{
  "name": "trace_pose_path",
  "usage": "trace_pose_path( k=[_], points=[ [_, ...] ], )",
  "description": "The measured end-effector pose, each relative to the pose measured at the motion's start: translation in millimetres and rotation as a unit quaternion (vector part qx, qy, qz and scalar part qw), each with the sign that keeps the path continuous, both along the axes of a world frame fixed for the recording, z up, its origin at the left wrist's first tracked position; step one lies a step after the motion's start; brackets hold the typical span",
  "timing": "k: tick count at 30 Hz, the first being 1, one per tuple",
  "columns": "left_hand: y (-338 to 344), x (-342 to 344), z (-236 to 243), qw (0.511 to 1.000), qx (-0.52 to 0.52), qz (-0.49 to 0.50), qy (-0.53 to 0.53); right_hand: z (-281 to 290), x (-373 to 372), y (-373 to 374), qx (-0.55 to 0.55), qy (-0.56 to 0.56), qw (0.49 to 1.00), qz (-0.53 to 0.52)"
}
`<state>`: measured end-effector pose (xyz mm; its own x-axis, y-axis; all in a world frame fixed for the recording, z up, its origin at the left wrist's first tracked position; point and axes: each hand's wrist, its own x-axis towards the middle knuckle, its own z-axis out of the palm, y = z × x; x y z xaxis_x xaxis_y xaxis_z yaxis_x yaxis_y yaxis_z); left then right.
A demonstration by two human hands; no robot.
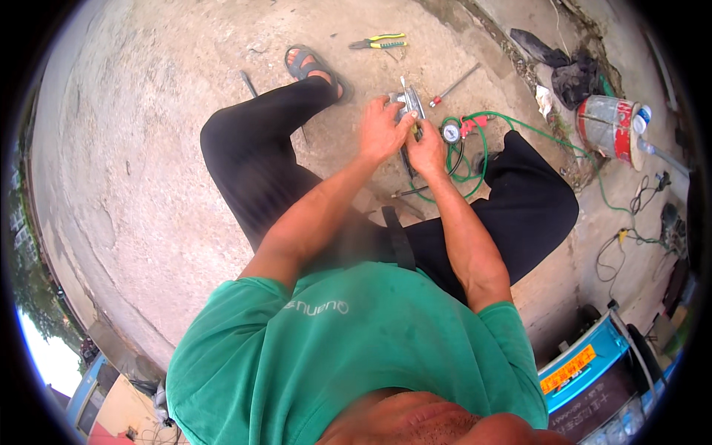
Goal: The person is repairing a wheel rim by scraping its surface with a screwdriver and then inserting a metal valve into the rim hole.
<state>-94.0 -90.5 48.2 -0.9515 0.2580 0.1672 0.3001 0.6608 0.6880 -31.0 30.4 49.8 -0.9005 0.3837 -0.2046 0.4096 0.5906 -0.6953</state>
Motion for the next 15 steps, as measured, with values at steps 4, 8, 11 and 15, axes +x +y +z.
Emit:
trace_pose_path(
  k=[4, 8, 11, 15],
  points=[
    [4, 2, -28, 0.999, 0.035, -0.008, -0.014, -5, 3, -2, -0.028, -0.014, 0.998, 0.048],
    [-8, -41, -22, 0.878, 0.355, 0.085, -0.308, -7, 7, -7, -0.088, 0.098, 0.991, 0.036],
    [-39, -87, 23, 0.882, 0.244, 0.037, -0.401, -9, -3, -5, -0.105, 0.028, 0.992, -0.059],
    [-67, -109, 40, 0.898, -0.078, -0.163, -0.401, -30, -23, 35, -0.187, -0.123, 0.975, 0.012]
  ],
)
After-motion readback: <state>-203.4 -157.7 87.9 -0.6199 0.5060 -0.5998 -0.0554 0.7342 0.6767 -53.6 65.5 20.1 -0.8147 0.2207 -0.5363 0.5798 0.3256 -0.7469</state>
